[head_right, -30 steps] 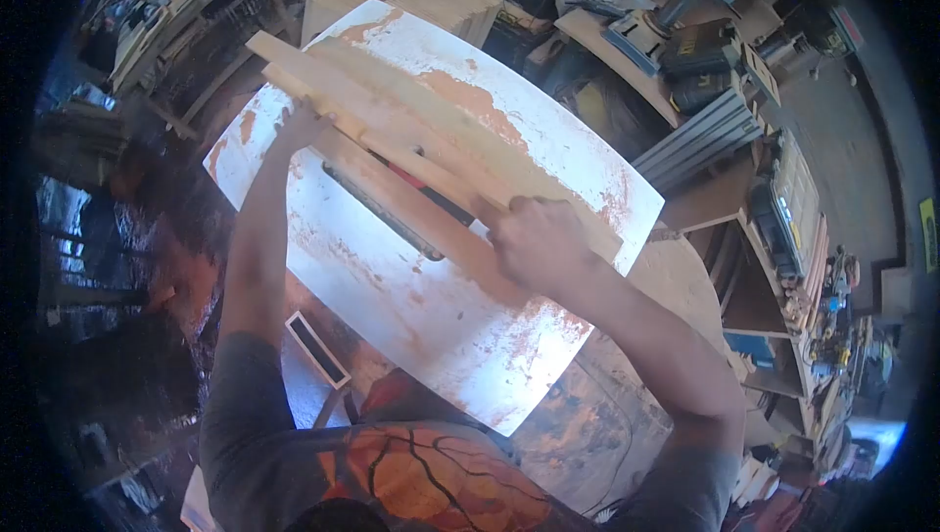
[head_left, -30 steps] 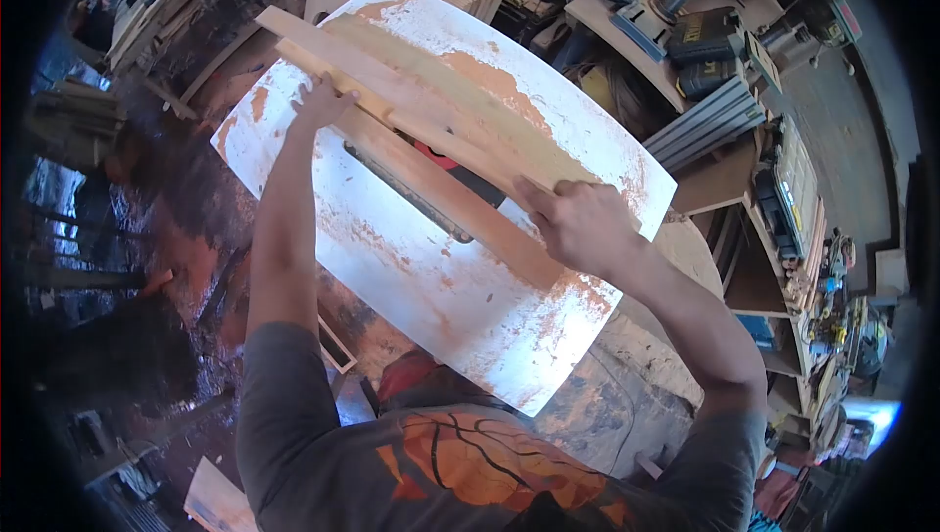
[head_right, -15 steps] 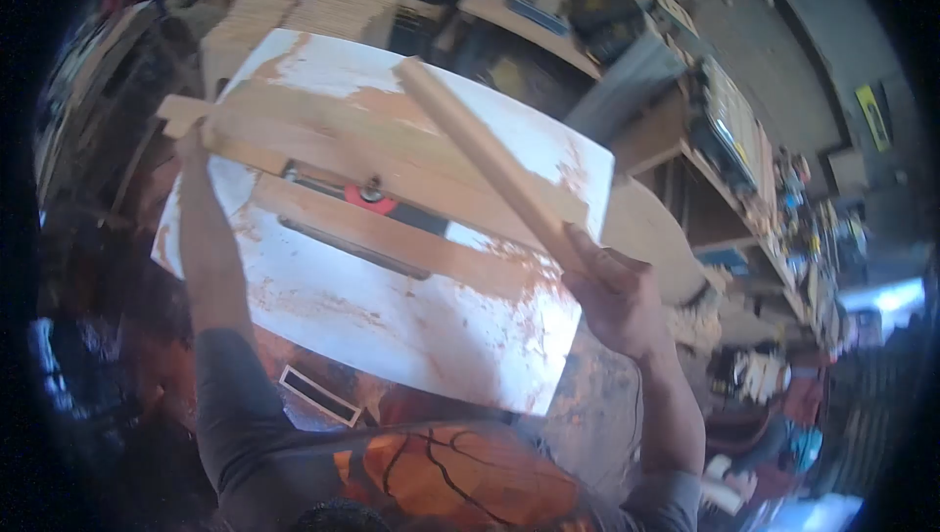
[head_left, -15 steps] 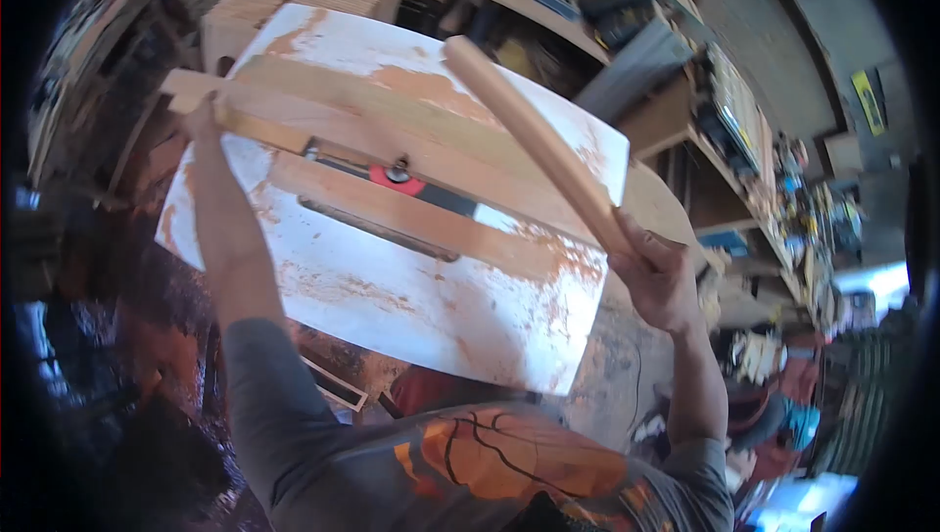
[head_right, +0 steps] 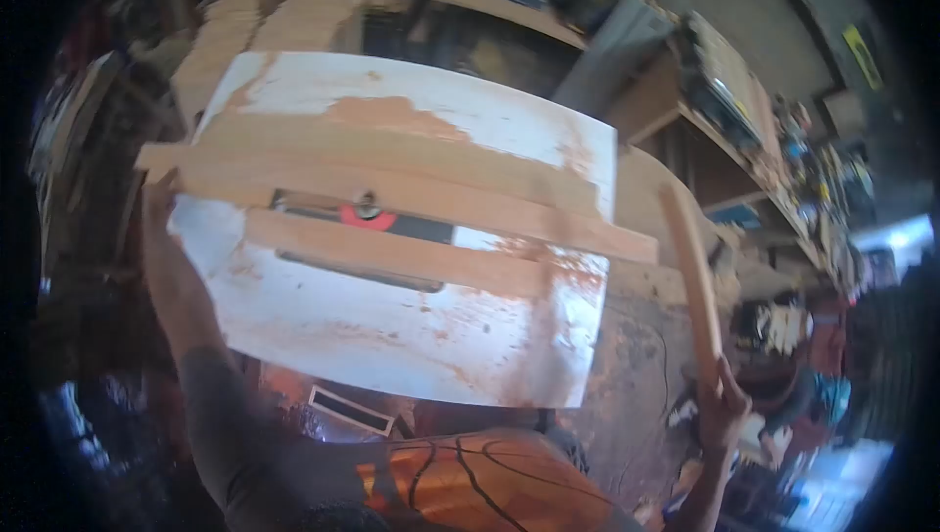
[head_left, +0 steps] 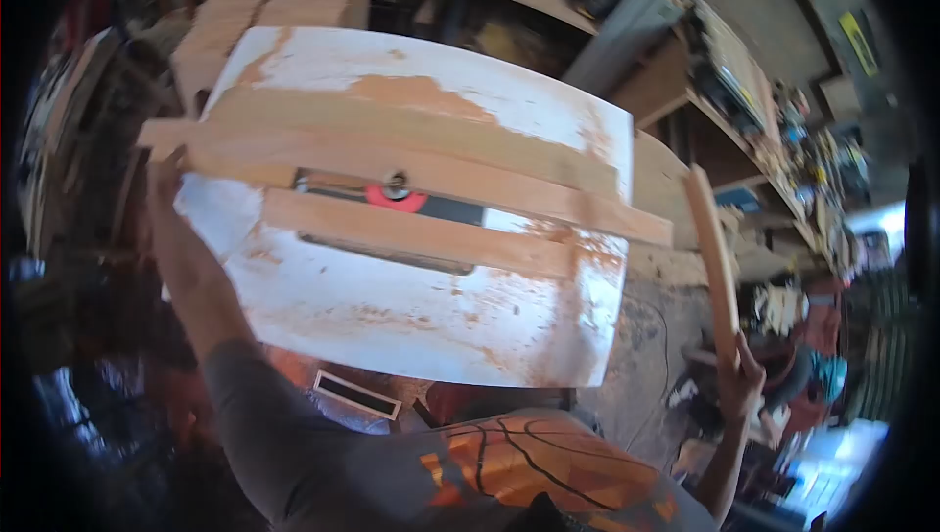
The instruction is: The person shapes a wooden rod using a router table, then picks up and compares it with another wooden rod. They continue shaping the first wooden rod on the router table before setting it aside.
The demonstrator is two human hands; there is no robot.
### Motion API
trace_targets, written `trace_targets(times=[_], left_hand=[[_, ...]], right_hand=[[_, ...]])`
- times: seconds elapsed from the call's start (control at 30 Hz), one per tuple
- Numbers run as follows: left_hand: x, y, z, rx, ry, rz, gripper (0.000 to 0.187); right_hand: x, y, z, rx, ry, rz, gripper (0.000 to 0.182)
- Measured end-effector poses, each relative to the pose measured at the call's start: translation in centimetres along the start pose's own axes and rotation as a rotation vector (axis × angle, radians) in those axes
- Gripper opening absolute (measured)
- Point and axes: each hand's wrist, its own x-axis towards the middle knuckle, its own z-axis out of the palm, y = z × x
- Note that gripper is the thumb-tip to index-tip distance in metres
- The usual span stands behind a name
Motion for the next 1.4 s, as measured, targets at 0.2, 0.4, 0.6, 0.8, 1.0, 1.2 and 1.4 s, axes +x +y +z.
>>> trace_targets(times=[0.2, 0.4, 0.6, 0.8, 1.0, 1.2, 1.4], left_hand=[[-7.0, 7.5, 5.3, 0.321, 0.46, -0.182, 0.055], [-0.1, 4.8, -8.1, -0.243, 0.615, 0.356, 0.062], [-15.9, 21.5, -10.4, 0.608, 0.995, 0.829, 0.061], [-36.5, 26.8, 9.2, 0.995, 0.63, 1.224, 0.064], [-49.8, 28.2, 29.1, 0.91, -0.063, 1.321, 0.075], [-59.2, 29.1, 43.5, 0.892, -0.449, 1.35, 0.064], [-61.0, 25.3, 59.3, 0.853, -0.366, 1.48, 0.043]], right_hand=[[-0.6, 2.8, 1.2, 0.069, 0.04, 0.024, 0.053], [1.6, 0.8, 1.5, -0.012, 0.073, -0.103, 0.053], [4.9, -3.2, 3.8, 0.037, -0.15, -0.242, 0.05], [10.3, -5.0, 6.5, 0.075, -0.333, -0.639, 0.051], [16.2, -2.4, 8.6, -0.176, -0.373, -1.032, 0.053], [19.3, 10.6, 5.9, -0.133, -0.42, -0.893, 0.05], [17.2, 24.4, 3.0, 0.086, -0.342, -0.741, 0.049]])
